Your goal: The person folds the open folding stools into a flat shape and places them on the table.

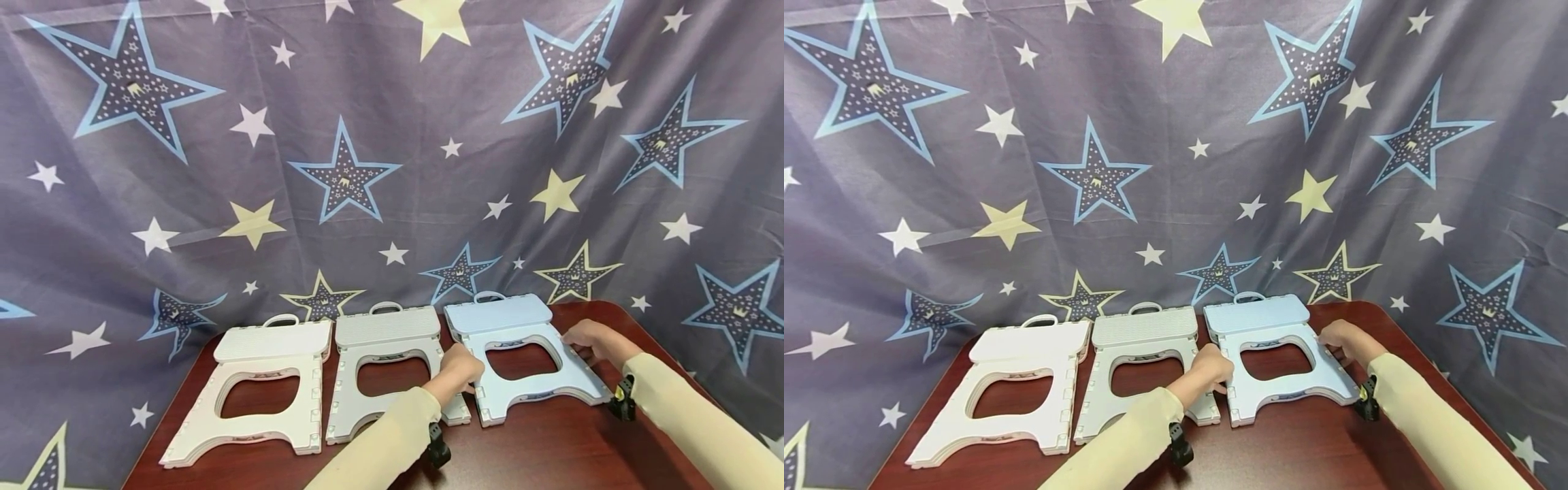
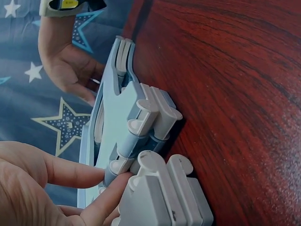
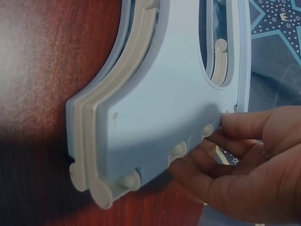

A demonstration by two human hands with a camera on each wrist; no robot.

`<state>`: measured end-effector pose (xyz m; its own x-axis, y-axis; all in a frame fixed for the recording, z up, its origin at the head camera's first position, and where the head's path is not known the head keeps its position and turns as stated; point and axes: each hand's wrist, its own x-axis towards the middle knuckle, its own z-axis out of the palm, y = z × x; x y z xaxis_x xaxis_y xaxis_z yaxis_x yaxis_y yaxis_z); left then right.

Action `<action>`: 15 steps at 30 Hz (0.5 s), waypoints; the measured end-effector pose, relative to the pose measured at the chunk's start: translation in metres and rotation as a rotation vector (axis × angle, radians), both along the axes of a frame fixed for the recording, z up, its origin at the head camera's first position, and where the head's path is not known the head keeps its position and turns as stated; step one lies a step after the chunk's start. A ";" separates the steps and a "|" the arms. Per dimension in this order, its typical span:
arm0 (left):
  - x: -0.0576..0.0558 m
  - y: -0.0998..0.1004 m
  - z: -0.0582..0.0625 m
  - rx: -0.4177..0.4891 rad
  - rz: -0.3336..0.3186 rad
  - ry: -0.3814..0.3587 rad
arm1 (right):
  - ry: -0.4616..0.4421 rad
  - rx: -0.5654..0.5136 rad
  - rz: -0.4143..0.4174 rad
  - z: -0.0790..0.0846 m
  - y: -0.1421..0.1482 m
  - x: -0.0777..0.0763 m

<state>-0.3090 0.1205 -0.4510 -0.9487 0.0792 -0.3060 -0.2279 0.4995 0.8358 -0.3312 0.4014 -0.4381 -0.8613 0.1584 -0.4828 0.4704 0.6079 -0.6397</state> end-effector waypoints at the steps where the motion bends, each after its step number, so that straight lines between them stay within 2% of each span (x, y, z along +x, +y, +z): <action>1: 0.001 0.001 0.000 -0.029 -0.002 0.013 | 0.005 0.007 0.001 -0.001 0.000 0.000; 7: 0.003 0.004 0.001 -0.185 -0.015 0.063 | 0.030 0.027 0.009 -0.004 0.003 0.001; 15: -0.003 0.010 -0.004 -0.239 -0.041 0.073 | 0.061 0.039 0.031 0.000 0.002 0.006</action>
